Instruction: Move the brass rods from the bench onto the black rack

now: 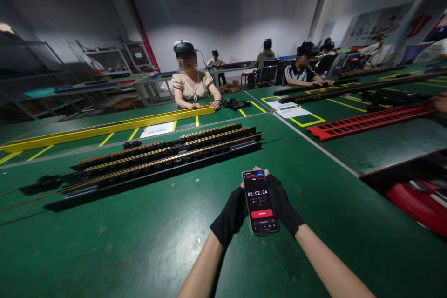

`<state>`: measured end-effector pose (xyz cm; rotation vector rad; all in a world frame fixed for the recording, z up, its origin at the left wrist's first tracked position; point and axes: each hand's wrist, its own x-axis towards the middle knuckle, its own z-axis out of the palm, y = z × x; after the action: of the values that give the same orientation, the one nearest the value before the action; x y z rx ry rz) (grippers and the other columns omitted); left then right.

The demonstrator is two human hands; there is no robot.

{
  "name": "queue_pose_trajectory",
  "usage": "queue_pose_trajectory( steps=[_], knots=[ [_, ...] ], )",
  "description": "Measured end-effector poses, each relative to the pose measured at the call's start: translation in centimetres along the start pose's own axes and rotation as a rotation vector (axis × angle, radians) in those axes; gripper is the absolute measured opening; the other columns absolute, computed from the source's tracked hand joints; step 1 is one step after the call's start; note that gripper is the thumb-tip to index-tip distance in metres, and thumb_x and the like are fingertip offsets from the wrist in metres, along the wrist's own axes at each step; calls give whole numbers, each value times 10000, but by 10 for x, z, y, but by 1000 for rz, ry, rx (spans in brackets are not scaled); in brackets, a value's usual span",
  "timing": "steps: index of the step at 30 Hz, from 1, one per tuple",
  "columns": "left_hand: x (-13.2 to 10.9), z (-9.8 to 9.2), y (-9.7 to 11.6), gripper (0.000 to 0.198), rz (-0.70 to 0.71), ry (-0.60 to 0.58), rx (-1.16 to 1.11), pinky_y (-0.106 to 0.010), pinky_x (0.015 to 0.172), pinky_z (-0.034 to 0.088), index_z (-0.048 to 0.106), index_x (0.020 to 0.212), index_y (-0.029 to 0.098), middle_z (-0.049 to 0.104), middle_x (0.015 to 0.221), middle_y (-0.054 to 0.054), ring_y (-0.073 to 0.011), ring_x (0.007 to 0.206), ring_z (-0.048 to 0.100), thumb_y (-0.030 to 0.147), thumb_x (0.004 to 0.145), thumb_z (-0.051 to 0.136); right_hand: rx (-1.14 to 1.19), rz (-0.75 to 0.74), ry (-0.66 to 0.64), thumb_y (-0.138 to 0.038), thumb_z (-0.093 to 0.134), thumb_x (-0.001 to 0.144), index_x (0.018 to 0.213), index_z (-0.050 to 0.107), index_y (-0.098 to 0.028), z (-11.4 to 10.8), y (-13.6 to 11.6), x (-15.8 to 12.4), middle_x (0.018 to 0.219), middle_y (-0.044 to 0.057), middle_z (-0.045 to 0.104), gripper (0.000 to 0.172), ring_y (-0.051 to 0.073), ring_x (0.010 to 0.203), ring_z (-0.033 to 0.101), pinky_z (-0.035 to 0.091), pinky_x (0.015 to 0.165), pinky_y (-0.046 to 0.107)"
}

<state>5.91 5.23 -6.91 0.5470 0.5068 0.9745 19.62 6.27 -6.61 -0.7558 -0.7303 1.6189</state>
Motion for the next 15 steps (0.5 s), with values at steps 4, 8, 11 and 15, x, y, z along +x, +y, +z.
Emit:
queue_pose_trajectory(
  steps=[4, 8, 11, 15],
  knots=[
    [3, -7, 0, 370, -40, -45, -69, -441, 1055, 463, 696, 1118, 149, 724, 1112, -94, -280, 1103, 653, 399, 845, 710, -40, -13, -18, -718, 518, 864, 1276, 611, -289, -4, 1, -3, 1116, 42, 740, 602, 268, 1062, 679, 514, 965, 484],
    [6, -16, 2, 381, 60, -20, -196, -450, 1062, 473, 689, 1111, 157, 722, 1123, -79, -275, 1132, 643, 435, 852, 702, -141, 63, -205, -714, 575, 822, 1208, 675, -270, -17, 5, -15, 1246, 62, 694, 598, 301, 1220, 598, 455, 1053, 518],
    [8, -20, 7, 364, 121, 23, -248, -432, 1066, 479, 699, 1097, 170, 730, 1098, -66, -264, 1155, 630, 450, 864, 682, -187, 81, -307, -469, 782, 736, 1282, 644, -300, -24, 6, -25, 1376, 44, 615, 589, 307, 1299, 537, 400, 1111, 523],
    [11, -24, 7, 363, 123, 39, -268, -432, 1074, 478, 705, 1094, 176, 731, 1103, -61, -266, 1168, 624, 454, 862, 681, -264, 43, -286, -308, 835, 702, 1366, 578, -315, -28, 8, -28, 1482, 50, 513, 713, 317, 1347, 488, 358, 1136, 570]
  ],
)
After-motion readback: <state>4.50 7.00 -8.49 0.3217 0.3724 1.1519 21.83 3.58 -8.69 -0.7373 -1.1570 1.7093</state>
